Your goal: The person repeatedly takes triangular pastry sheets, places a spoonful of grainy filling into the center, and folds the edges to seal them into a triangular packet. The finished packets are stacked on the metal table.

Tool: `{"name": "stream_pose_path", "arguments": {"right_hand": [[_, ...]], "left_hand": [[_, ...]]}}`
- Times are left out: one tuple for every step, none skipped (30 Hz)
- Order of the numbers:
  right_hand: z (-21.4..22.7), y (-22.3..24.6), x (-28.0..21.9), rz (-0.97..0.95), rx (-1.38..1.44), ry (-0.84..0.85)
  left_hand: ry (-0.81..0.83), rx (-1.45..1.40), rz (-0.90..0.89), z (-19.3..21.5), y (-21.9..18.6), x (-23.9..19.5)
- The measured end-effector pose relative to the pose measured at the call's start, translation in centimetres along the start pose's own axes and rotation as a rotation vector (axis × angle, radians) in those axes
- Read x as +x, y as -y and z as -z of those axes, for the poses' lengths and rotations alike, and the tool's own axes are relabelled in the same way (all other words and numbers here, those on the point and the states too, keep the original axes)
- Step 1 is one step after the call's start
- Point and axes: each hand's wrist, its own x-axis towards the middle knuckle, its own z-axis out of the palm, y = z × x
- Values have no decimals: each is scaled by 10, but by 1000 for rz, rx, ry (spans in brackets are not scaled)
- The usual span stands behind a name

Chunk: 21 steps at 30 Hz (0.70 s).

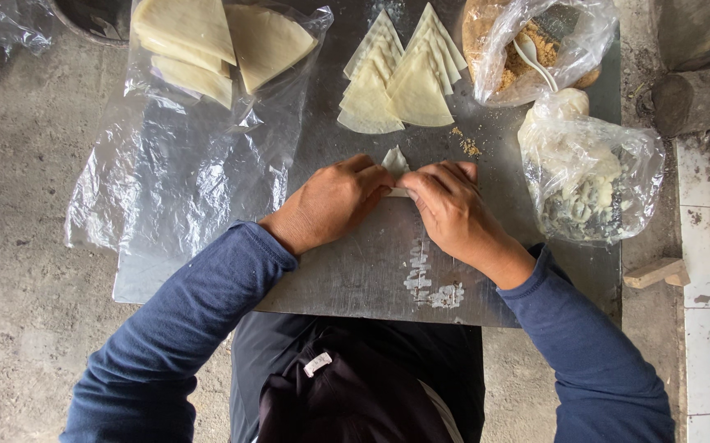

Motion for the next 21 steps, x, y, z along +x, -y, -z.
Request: {"name": "stream_pose_path", "arguments": {"right_hand": [[-1,-1,1,1,2,-17],[-3,-2,2,2,4,-36],[-4,-4,2,-11,-3,-30],[-5,-4,3,-23,-9,-23],[-6,-4,3,-36,-16,-17],[-6,-4,3,-41,-5,-33],[-7,-3,4,-45,6,-49],[-8,-3,4,-50,18,-64],[-8,-3,4,-75,53,-65],[-8,-3,6,-99,88,-66],[-7,-3,7,-124,122,-66],[-7,-3,8,-108,113,-83],[-6,-4,9,-92,103,-101],[-4,-3,10,-75,94,-117],[-2,-2,10,-61,93,-121],[0,-1,11,-45,92,-126],[2,1,11,-29,90,-131],[4,3,11,-25,39,-96],[6,6,10,-21,-12,-62],[8,8,9,-17,-64,-28],[9,10,8,3,-78,-19]], "left_hand": [[-11,-21,25,-1,1,1],[-22,-42,48,-3,1,2],[-33,-63,71,-4,1,3],[-43,-70,85,-6,1,3],[-54,-77,98,-6,0,2],[-66,-83,110,-7,0,2],[-92,-64,95,-7,0,3],[-117,-46,80,-7,-1,4],[-141,-27,65,-7,-1,4],[-139,-75,121,-7,-2,5],[-136,-124,176,-7,-3,6],[-133,-172,232,-6,-4,7],[-127,-187,269,-6,-5,9],[-121,-203,307,-5,-5,10],[-114,-219,345,-5,-6,11],[-125,-215,333,-4,-7,11],[-136,-212,322,-4,-8,11],[-146,-208,311,-3,-9,11],[-146,-189,316,-3,-10,11],[-145,-170,320,-4,-11,12],[-145,-150,325,-4,-11,11]]}}
